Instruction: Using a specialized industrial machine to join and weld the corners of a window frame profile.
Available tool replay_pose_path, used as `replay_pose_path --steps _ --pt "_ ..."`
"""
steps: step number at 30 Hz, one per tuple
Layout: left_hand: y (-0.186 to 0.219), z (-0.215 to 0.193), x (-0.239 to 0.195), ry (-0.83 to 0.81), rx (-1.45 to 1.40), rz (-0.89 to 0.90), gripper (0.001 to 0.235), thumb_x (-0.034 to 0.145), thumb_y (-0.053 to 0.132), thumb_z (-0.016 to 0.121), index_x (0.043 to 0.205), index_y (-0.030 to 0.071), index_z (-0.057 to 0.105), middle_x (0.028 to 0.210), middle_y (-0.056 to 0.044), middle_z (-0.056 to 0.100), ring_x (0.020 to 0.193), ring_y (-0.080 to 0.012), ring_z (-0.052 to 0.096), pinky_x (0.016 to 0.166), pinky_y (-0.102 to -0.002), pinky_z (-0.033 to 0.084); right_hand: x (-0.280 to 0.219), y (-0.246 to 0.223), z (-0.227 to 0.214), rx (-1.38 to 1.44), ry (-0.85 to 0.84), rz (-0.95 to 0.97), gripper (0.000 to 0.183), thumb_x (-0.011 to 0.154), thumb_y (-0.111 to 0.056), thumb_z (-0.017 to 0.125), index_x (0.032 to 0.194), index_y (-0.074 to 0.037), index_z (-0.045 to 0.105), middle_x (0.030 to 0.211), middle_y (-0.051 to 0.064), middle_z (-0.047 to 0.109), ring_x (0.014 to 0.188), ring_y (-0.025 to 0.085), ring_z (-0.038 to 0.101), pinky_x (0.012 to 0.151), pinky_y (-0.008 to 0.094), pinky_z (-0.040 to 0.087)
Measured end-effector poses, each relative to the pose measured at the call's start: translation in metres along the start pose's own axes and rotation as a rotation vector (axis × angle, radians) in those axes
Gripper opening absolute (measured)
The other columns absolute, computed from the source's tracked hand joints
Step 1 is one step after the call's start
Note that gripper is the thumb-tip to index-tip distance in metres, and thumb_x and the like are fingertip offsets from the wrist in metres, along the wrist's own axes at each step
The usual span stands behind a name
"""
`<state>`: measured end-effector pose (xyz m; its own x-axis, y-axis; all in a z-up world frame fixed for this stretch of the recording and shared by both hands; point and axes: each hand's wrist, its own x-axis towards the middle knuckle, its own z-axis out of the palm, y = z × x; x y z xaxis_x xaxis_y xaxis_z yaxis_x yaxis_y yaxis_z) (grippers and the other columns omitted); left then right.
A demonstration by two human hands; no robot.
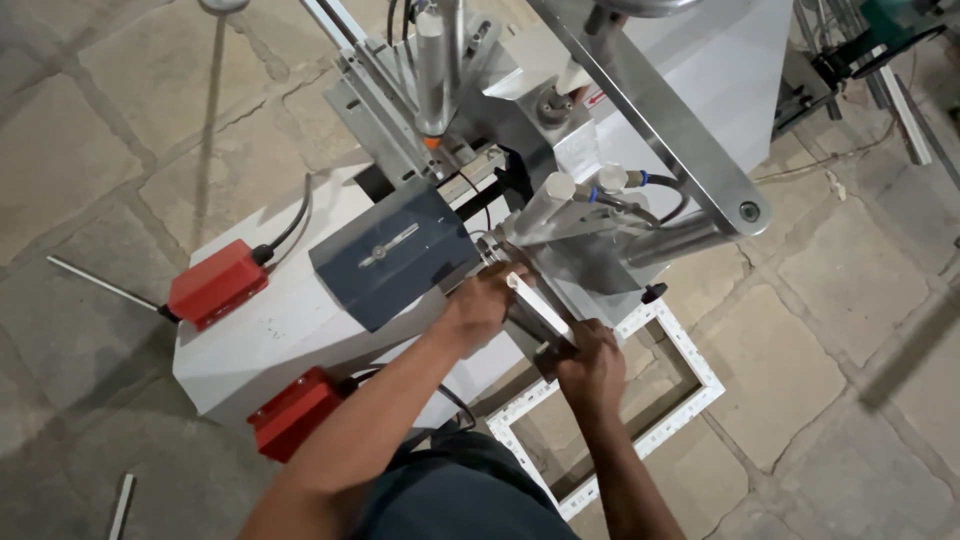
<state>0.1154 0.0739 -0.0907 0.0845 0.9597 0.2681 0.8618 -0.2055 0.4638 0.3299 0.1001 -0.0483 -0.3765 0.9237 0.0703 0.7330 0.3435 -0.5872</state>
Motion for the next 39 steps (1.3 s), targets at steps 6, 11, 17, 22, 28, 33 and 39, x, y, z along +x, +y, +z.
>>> replay_pose_path --steps 6,11,17,22,28,33,39 --pt "-0.009 0.013 -0.007 -0.027 0.069 0.0 0.04 0.082 -0.001 0.056 0.12 0.003 0.066 0.139 -0.017 0.062 0.126 -0.0333 0.06 0.097 -0.039 0.056 0.0 0.012 -0.024 0.044 -0.017 -0.184 0.043 0.068 0.004 0.065 0.11 0.005 0.07 0.112 0.021 0.069 0.103 0.041 0.066 0.088 0.048 0.054" --pt "0.015 -0.01 -0.013 0.056 -0.075 -0.183 0.026 0.105 0.011 0.059 0.129 0.004 0.063 0.133 -0.013 0.061 0.108 -0.0286 0.07 0.081 -0.038 0.06 -0.007 0.032 -0.061 0.277 -0.162 0.096 0.043 0.082 -0.002 0.071 0.124 0.001 0.063 0.111 0.017 0.067 0.094 0.024 0.072 0.071 0.035 0.064" --pt "0.019 -0.027 0.011 0.164 0.117 -0.105 0.059 0.081 -0.002 0.059 0.139 0.007 0.064 0.133 -0.022 0.058 0.102 -0.0345 0.067 0.08 -0.039 0.06 -0.002 0.036 -0.055 0.172 -0.142 -0.131 0.047 0.084 -0.008 0.076 0.13 -0.006 0.068 0.101 0.013 0.071 0.089 0.022 0.072 0.069 0.032 0.063" --pt "0.0 -0.009 0.012 0.158 0.093 -0.045 0.048 0.082 0.001 0.06 0.129 0.007 0.066 0.134 -0.014 0.059 0.121 -0.0314 0.064 0.09 -0.039 0.059 0.01 0.0 -0.046 0.219 -0.157 -0.001 0.04 0.086 -0.005 0.075 0.126 -0.007 0.074 0.091 0.014 0.073 0.079 0.024 0.073 0.067 0.034 0.058" --pt "-0.006 -0.004 0.01 0.199 0.101 0.018 0.046 0.082 0.002 0.06 0.128 0.003 0.067 0.127 -0.012 0.061 0.123 -0.0291 0.062 0.089 -0.037 0.058 0.014 -0.002 -0.031 0.17 -0.081 -0.073 0.042 0.082 -0.004 0.073 0.123 -0.009 0.075 0.096 0.015 0.073 0.078 0.026 0.073 0.068 0.036 0.057" --pt "-0.002 -0.01 0.006 0.24 0.154 0.08 0.039 0.089 0.008 0.061 0.126 0.001 0.066 0.123 -0.011 0.06 0.122 -0.0283 0.062 0.086 -0.036 0.059 0.018 -0.003 -0.027 0.19 -0.057 -0.05 0.038 0.081 -0.006 0.076 0.119 -0.008 0.076 0.097 0.016 0.072 0.078 0.027 0.074 0.067 0.037 0.057" --pt "0.02 -0.032 0.002 0.196 0.273 0.012 0.043 0.086 0.005 0.059 0.128 -0.003 0.066 0.124 -0.018 0.057 0.111 -0.0288 0.064 0.075 -0.032 0.059 0.018 0.001 -0.019 0.167 -0.016 -0.119 0.034 0.081 -0.007 0.076 0.115 -0.007 0.077 0.096 0.016 0.074 0.081 0.028 0.075 0.069 0.036 0.058"
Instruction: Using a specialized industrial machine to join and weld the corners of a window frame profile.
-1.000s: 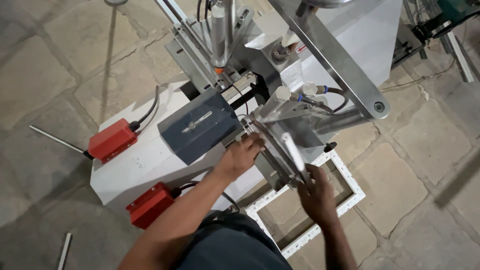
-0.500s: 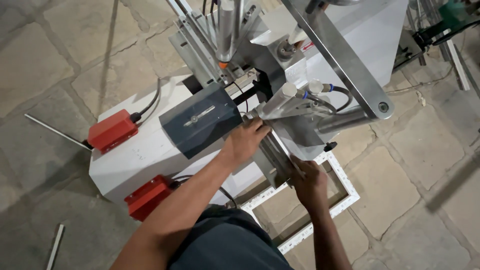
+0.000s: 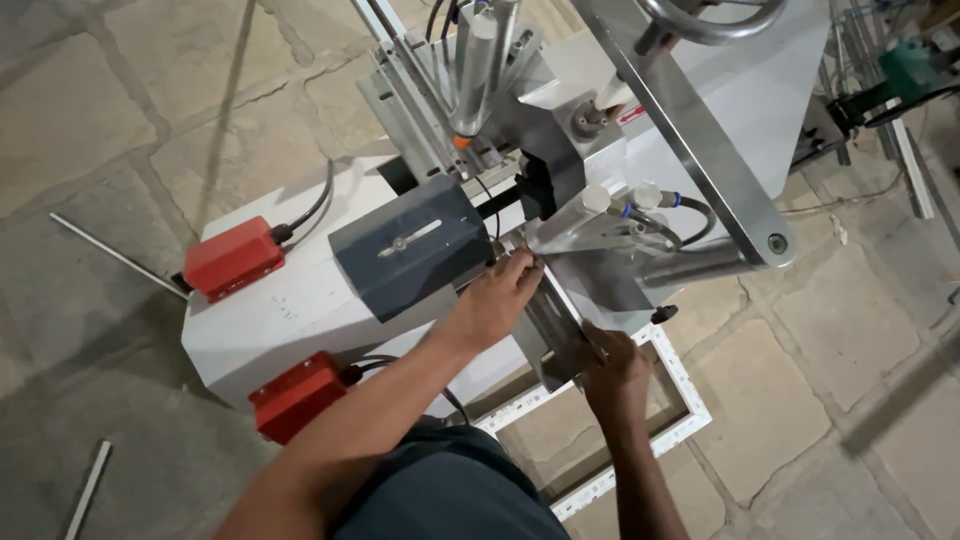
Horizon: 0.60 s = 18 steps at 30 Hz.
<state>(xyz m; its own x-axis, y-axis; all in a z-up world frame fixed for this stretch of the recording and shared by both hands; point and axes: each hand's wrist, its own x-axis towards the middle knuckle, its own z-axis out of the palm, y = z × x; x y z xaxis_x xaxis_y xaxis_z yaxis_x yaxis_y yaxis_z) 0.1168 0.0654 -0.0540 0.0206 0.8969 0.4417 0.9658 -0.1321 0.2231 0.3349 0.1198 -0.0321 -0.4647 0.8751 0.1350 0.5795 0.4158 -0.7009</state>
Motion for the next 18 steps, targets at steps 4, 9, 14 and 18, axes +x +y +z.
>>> replay_pose_path --steps 4,9,14,18 --pt "0.003 -0.005 -0.004 0.188 -0.221 -0.158 0.029 0.094 0.006 0.066 0.122 -0.003 0.068 0.123 -0.015 0.059 0.102 -0.0277 0.065 0.078 -0.036 0.058 0.008 -0.008 0.008 -0.115 0.067 -0.054 0.024 0.082 -0.009 0.074 0.105 -0.004 0.079 0.098 0.017 0.077 0.086 0.032 0.073 0.078 0.04 0.057" --pt "-0.012 -0.035 0.019 0.304 -0.259 -0.255 0.018 0.091 0.005 0.072 0.107 -0.002 0.071 0.111 -0.014 0.064 0.097 -0.0299 0.064 0.084 -0.04 0.053 0.014 -0.017 0.027 -0.08 0.052 0.014 0.029 0.076 -0.003 0.064 0.101 -0.003 0.079 0.097 0.017 0.076 0.088 0.034 0.07 0.085 0.042 0.057" --pt "-0.057 -0.032 0.056 0.213 0.017 -0.278 0.017 0.076 0.019 0.076 0.088 0.007 0.074 0.096 -0.012 0.069 0.099 -0.0348 0.067 0.098 -0.049 0.045 0.02 -0.016 0.036 -0.137 0.104 -0.087 0.024 0.071 -0.004 0.066 0.092 -0.005 0.079 0.101 0.015 0.076 0.094 0.034 0.068 0.086 0.043 0.055" --pt "-0.082 -0.011 0.087 -0.283 -0.04 -0.363 0.021 0.077 0.031 0.078 0.084 0.011 0.076 0.086 -0.013 0.074 0.089 -0.0335 0.07 0.098 -0.049 0.045 0.018 -0.013 0.043 -0.177 0.105 -0.058 0.022 0.07 -0.004 0.07 0.091 -0.004 0.078 0.098 0.017 0.074 0.092 0.035 0.066 0.082 0.044 0.054"
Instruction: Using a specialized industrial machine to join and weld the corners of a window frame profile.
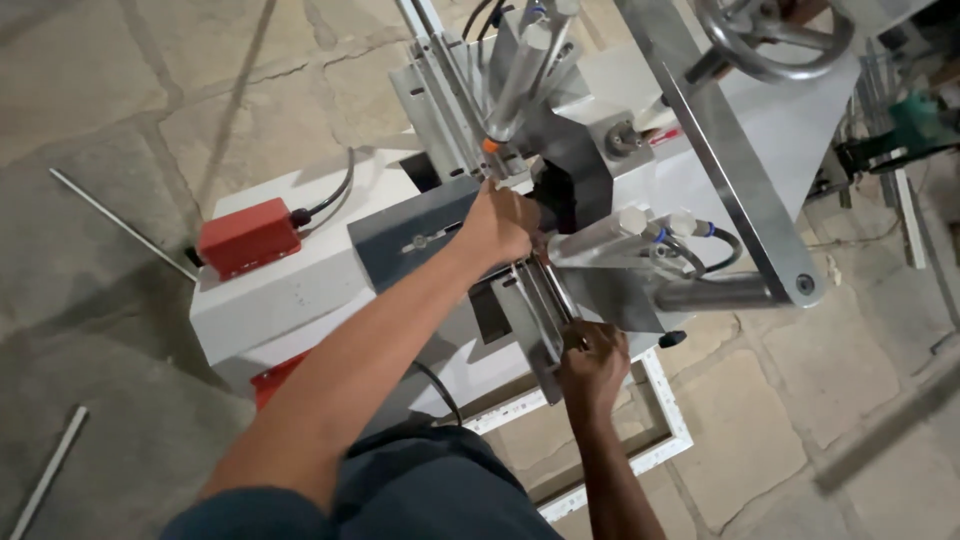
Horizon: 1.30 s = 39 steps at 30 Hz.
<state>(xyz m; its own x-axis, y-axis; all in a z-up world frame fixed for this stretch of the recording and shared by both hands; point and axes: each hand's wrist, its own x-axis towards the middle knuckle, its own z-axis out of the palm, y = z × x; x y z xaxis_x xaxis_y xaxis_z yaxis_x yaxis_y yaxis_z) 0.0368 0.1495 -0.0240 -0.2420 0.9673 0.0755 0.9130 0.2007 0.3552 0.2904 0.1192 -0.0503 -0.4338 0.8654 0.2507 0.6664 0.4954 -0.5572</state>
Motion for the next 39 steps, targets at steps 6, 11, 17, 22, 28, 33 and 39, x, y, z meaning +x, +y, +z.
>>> replay_pose_path --steps 6,11,17,22,28,33,39 --pt "0.002 0.007 0.028 -0.411 0.082 -0.038 0.014 0.078 0.018 0.073 0.088 0.008 0.077 0.092 -0.014 0.076 0.091 -0.0318 0.074 0.077 -0.045 0.056 -0.002 -0.003 0.007 0.063 0.099 -0.103 0.014 0.078 0.002 0.065 0.086 -0.004 0.074 0.096 0.014 0.072 0.091 0.032 0.065 0.081 0.042 0.054" --pt "-0.003 0.017 0.031 -0.375 0.1 -0.01 0.013 0.074 0.006 0.072 0.085 0.009 0.078 0.088 -0.013 0.077 0.087 -0.0293 0.076 0.07 -0.04 0.057 0.004 -0.015 0.012 0.056 0.155 -0.225 0.009 0.083 0.007 0.067 0.086 -0.001 0.069 0.087 0.015 0.064 0.084 0.033 0.06 0.077 0.045 0.05" --pt "0.004 0.003 0.022 -0.311 0.047 -0.038 0.01 0.079 0.017 0.075 0.085 0.01 0.078 0.088 -0.012 0.077 0.086 -0.0294 0.075 0.068 -0.04 0.057 0.008 -0.014 0.02 -0.04 0.176 -0.289 0.01 0.086 0.008 0.066 0.086 -0.001 0.067 0.086 0.014 0.062 0.085 0.037 0.058 0.086 0.048 0.047" --pt "0.003 0.025 0.029 -0.284 0.096 -0.044 0.013 0.079 0.012 0.071 0.091 0.014 0.077 0.088 -0.008 0.078 0.085 -0.0273 0.076 0.065 -0.039 0.056 0.005 -0.011 0.016 -0.028 0.104 -0.338 0.014 0.084 0.01 0.063 0.091 0.0 0.068 0.096 0.015 0.066 0.09 0.038 0.06 0.087 0.049 0.047" --pt "0.002 0.03 0.026 -0.206 0.078 -0.05 0.013 0.085 0.017 0.068 0.093 0.017 0.078 0.092 -0.005 0.078 0.088 -0.0262 0.076 0.067 -0.039 0.055 0.007 0.007 0.02 0.023 0.065 -0.282 0.016 0.087 0.006 0.065 0.096 -0.004 0.072 0.103 0.014 0.067 0.095 0.036 0.063 0.082 0.044 0.052" --pt "0.004 0.007 0.026 -0.387 0.076 -0.028 0.013 0.082 0.019 0.073 0.092 0.016 0.08 0.095 -0.005 0.078 0.094 -0.024 0.075 0.07 -0.037 0.055 0.01 0.025 0.014 0.213 -0.076 -0.052 0.014 0.082 -0.001 0.073 0.095 -0.006 0.075 0.101 0.012 0.066 0.084 0.024 0.067 0.069 0.036 0.055" --pt "0.005 0.017 0.027 -0.359 0.1 -0.035 0.013 0.081 0.019 0.076 0.093 0.017 0.08 0.096 -0.005 0.078 0.093 -0.0231 0.075 0.071 -0.037 0.055 0.013 0.044 0.018 0.284 -0.155 0.005 0.024 0.084 0.0 0.074 0.106 -0.006 0.079 0.101 0.013 0.067 0.084 0.021 0.066 0.073 0.031 0.053"
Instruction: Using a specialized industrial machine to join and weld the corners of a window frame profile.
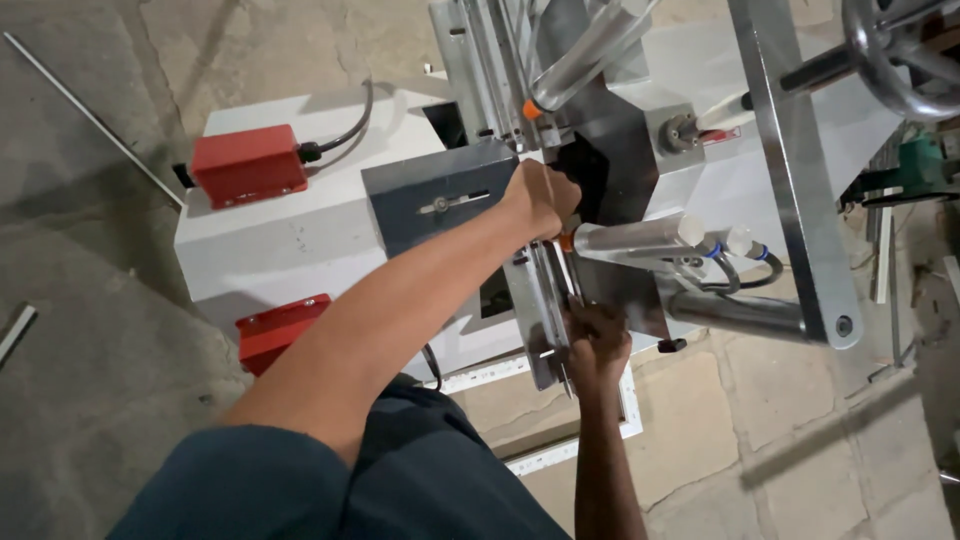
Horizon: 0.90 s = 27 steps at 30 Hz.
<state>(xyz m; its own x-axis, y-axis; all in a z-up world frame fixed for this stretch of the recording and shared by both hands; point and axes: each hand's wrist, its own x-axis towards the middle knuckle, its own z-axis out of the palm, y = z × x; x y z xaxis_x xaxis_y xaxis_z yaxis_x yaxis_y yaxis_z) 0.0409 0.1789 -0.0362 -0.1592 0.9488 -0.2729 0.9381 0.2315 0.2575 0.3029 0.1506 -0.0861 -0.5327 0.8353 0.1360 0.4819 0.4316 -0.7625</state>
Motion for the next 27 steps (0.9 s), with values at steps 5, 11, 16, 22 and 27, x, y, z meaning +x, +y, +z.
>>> replay_pose_path --steps 5,11,16,22,27 --pt "0.001 0.001 0.0 -0.008 0.021 0.007 0.016 0.078 0.018 0.078 0.094 0.017 0.08 0.093 -0.003 0.078 0.091 -0.023 0.075 0.071 -0.038 0.054 -0.005 -0.026 0.002 0.091 0.034 0.066 0.023 0.09 -0.008 0.077 0.112 -0.002 0.075 0.106 0.012 0.066 0.088 0.022 0.065 0.077 0.033 0.053" --pt "0.001 0.007 0.005 0.023 0.051 -0.009 0.017 0.079 0.017 0.076 0.096 0.017 0.08 0.095 -0.005 0.078 0.092 -0.0249 0.075 0.073 -0.039 0.054 0.005 -0.006 0.021 -0.31 0.096 -0.14 0.026 0.086 -0.023 0.082 0.103 -0.005 0.073 0.1 0.013 0.073 0.095 0.036 0.065 0.089 0.047 0.051" --pt "0.001 0.003 0.003 0.011 0.059 -0.013 0.016 0.08 0.017 0.075 0.095 0.017 0.08 0.097 -0.005 0.078 0.094 -0.0244 0.075 0.073 -0.039 0.055 0.016 -0.027 0.03 -0.447 0.176 -0.154 0.05 0.085 -0.039 0.084 0.113 0.001 0.069 0.11 0.021 0.069 0.104 0.042 0.06 0.094 0.05 0.048" --pt "0.002 0.0 0.002 0.002 0.026 -0.022 0.016 0.08 0.017 0.076 0.095 0.018 0.08 0.098 -0.004 0.078 0.094 -0.0233 0.075 0.072 -0.038 0.055 0.024 -0.053 0.037 -0.368 0.153 0.029 0.035 0.082 -0.034 0.081 0.103 -0.007 0.073 0.103 0.016 0.071 0.099 0.04 0.061 0.091 0.052 0.046" --pt "0.0 -0.001 0.001 -0.015 0.022 -0.025 0.017 0.08 0.018 0.077 0.096 0.017 0.081 0.097 -0.004 0.078 0.094 -0.0234 0.075 0.071 -0.037 0.055 0.025 -0.051 0.041 -0.302 0.184 0.041 0.029 0.082 -0.029 0.078 0.1 -0.007 0.071 0.1 0.015 0.066 0.096 0.038 0.062 0.088 0.052 0.047"
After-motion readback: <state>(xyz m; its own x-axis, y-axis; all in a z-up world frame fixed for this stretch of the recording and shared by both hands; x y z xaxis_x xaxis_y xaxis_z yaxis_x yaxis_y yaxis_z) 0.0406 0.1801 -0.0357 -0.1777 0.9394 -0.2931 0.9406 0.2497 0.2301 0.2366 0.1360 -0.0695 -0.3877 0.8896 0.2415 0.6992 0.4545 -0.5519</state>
